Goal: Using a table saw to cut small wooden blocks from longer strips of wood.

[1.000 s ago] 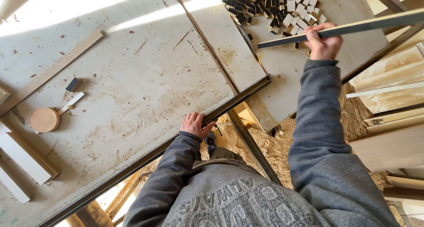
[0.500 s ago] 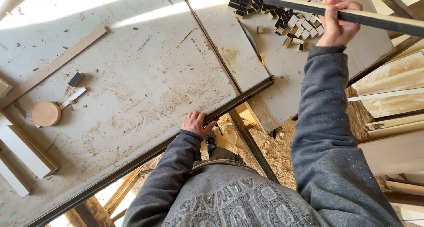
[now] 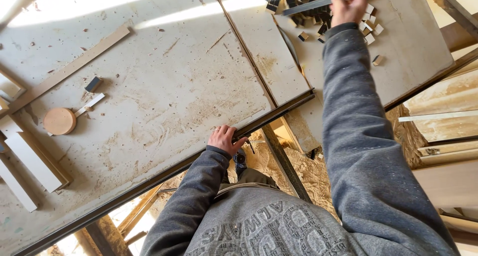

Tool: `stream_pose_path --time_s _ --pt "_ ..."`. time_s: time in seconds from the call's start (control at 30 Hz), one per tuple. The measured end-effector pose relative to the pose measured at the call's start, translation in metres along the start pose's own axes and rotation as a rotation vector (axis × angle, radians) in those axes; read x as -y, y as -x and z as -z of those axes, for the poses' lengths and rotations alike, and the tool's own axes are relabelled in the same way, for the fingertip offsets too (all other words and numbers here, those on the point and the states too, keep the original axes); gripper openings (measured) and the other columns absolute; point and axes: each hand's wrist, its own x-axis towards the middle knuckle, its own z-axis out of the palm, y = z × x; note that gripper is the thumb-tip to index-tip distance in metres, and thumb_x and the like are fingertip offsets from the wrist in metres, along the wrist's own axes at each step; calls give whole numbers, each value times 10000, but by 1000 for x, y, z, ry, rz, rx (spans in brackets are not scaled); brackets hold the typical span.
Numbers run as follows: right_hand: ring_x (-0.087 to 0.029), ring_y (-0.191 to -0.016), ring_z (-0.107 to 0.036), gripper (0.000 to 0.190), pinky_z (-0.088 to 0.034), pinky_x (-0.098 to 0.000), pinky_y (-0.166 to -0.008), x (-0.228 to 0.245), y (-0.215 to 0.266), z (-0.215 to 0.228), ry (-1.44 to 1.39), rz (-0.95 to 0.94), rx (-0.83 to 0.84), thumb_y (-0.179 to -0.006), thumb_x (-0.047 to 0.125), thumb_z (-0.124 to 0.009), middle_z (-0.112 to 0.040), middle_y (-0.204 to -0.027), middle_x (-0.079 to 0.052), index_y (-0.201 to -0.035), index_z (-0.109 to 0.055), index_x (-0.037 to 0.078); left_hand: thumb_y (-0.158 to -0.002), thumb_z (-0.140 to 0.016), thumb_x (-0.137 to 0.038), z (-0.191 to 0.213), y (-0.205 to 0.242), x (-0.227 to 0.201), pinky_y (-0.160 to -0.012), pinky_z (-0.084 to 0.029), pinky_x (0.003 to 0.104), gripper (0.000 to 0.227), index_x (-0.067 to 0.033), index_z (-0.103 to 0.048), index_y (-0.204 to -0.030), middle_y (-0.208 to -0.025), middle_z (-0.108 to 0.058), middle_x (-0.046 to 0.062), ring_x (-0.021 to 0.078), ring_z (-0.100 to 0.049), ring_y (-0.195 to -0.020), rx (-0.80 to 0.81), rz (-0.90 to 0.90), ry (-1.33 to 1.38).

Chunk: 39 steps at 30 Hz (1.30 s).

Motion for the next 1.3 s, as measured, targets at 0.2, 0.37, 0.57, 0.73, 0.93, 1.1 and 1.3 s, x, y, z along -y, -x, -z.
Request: stream_pose_path --time_s 0.2,0.37,0.57,0.73,0.93,1.1,1.3 --pt "-196 -882 -693 207 -637 -390 -793 39 0 22 -288 107 66 -962 133 -785 -701 -981 -101 -1029 -599 71 -847 -751 -580 -2 0 1 -795 -532 470 527 -82 -689 -1006 -960 -630 127 348 -620 -935 37 19 -7" --pt "-201 -942 -763 165 -687 -443 -852 58 26 -35 -222 -13 73 -949 156 -764 -737 -989 -80 -1001 -633 71 -851 -751 -574 0 -1 0 -795 -534 467 519 -83 -687 -1006 -957 -630 123 341 -625 -937 21 7 -10" --pt "-214 -862 -709 186 -635 -406 -825 -2 2 -29 50 94 16 -962 173 -787 -734 -976 -68 -1050 -690 41 -844 -757 -570 -2 1 1 -766 -536 472 513 -87 -690 -1003 -953 -634 122 343 -634 -928 29 13 -12" --pt "-236 -970 -761 179 -655 -420 -886 32 0 24 -24 128 -5 -974 140 -787 -745 -1021 -80 -1057 -682 20 -843 -751 -570 -2 1 1 -769 -539 472 516 -85 -690 -1006 -962 -637 125 347 -636 -941 19 5 -21" --pt "-243 -1012 -780 142 -673 -482 -899 78 38 63 -117 33 71 -983 83 -722 -773 -1043 -106 -1031 -589 67 -866 -738 -583 -5 0 1 -779 -541 465 526 -78 -688 -1006 -959 -638 124 333 -636 -935 60 25 -37" --pt "-197 -982 -765 176 -677 -426 -831 47 37 91 -17 133 -6 -981 31 -761 -752 -1050 -89 -997 -595 86 -846 -734 -575 -3 0 1 -801 -546 460 510 -89 -697 -998 -971 -649 116 328 -637 -954 32 16 -26" --pt "-192 -1039 -736 173 -644 -330 -874 161 107 80 -275 133 -48 -1015 1 -714 -729 -1107 -96 -1057 -565 78 -850 -738 -572 15 -2 -8 -827 -539 458 548 -84 -720 -1100 -1026 -681 120 334 -652 -975 32 94 117"
